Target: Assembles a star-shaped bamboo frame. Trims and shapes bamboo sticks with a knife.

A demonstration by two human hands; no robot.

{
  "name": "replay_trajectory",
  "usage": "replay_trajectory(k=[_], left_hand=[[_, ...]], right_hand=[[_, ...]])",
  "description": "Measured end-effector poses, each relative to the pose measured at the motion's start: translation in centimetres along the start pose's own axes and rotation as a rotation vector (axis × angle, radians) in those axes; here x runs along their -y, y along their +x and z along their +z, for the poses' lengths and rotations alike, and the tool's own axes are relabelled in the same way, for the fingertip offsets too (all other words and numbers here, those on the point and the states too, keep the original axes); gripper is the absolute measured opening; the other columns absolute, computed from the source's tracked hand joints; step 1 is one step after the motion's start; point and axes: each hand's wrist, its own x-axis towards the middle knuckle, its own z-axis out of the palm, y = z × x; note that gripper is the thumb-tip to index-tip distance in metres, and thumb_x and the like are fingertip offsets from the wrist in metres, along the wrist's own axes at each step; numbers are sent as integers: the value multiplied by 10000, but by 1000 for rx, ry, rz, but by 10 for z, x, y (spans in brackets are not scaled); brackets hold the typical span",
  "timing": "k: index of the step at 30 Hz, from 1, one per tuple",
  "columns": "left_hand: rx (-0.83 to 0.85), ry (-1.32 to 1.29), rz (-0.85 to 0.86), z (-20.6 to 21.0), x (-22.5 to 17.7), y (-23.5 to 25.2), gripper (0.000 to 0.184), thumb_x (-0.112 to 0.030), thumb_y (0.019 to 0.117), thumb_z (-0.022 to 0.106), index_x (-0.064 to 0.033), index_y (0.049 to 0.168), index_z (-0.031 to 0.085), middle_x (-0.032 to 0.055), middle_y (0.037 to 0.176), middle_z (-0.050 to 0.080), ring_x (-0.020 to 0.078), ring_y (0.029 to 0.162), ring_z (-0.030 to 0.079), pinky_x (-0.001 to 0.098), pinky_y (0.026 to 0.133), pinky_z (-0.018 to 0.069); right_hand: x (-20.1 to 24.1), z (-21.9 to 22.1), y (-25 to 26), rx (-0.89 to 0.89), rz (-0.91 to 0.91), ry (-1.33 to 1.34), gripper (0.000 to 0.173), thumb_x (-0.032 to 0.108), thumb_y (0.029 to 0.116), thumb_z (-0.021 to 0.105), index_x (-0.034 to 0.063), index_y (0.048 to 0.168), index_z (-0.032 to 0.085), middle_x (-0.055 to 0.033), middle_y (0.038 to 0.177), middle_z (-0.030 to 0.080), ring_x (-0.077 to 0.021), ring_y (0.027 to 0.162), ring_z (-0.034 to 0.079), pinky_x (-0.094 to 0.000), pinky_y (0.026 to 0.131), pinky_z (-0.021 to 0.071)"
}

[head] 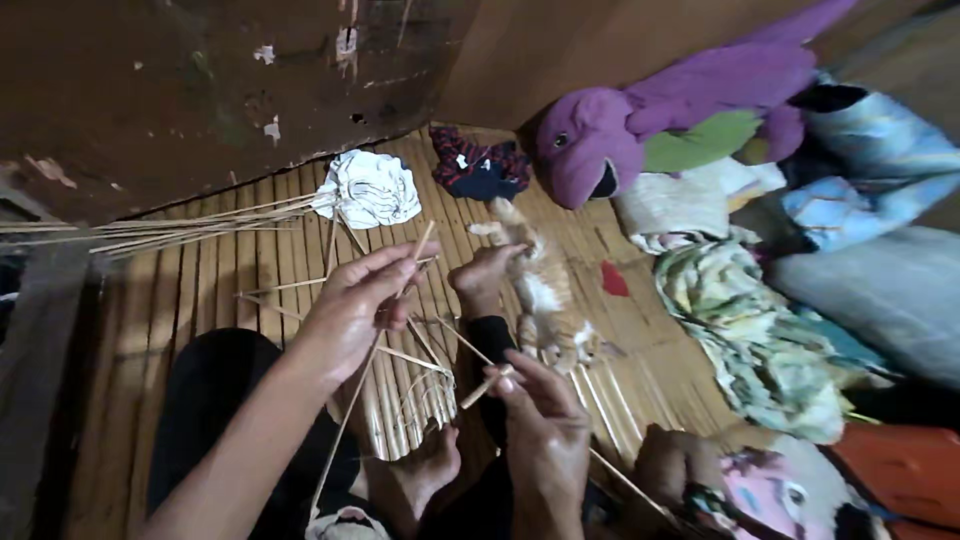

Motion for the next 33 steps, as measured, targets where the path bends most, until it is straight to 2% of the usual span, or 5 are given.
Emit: replay_trajectory(k=[7,13,19,24,33], left_hand=[[76,-7,-82,6,-19,17,322,-145,1114,389,-88,1265,668,-22,828,655,22,626,597,145,558,510],[59,121,-57,21,-19,40,198,-101,1075,494,-54,1145,674,5,910,680,53,699,626,182,614,530],[20,158,-26,35,6,21,170,-18,1039,544,-2,1114,696,48,867,697,88,680,661,209,614,565],[24,176,-5,45,12,15,152,27,1007,580,15,1092,706,45,837,703,78,652,663,201,619,579],[19,168,9,50,19,9,164,29,1005,580,23,1077,727,64,861,717,62,621,640,175,584,547]], right_hand=[[45,40,58,32,-104,240,158,22,909,702,124,987,795,-9,858,760,-81,735,715,-244,719,620],[45,54,99,41,-23,258,174,-35,922,655,56,1034,751,-26,887,731,-86,698,683,-248,667,611],[27,54,92,-94,101,337,195,-105,898,631,24,978,753,-53,821,729,-97,655,677,-246,645,601],[28,45,88,-182,53,319,232,-108,880,636,52,1039,688,-46,807,704,-116,658,685,-267,646,611],[25,38,86,-168,-29,325,203,-105,861,664,63,950,734,-46,856,725,-106,674,692,-257,642,614]])
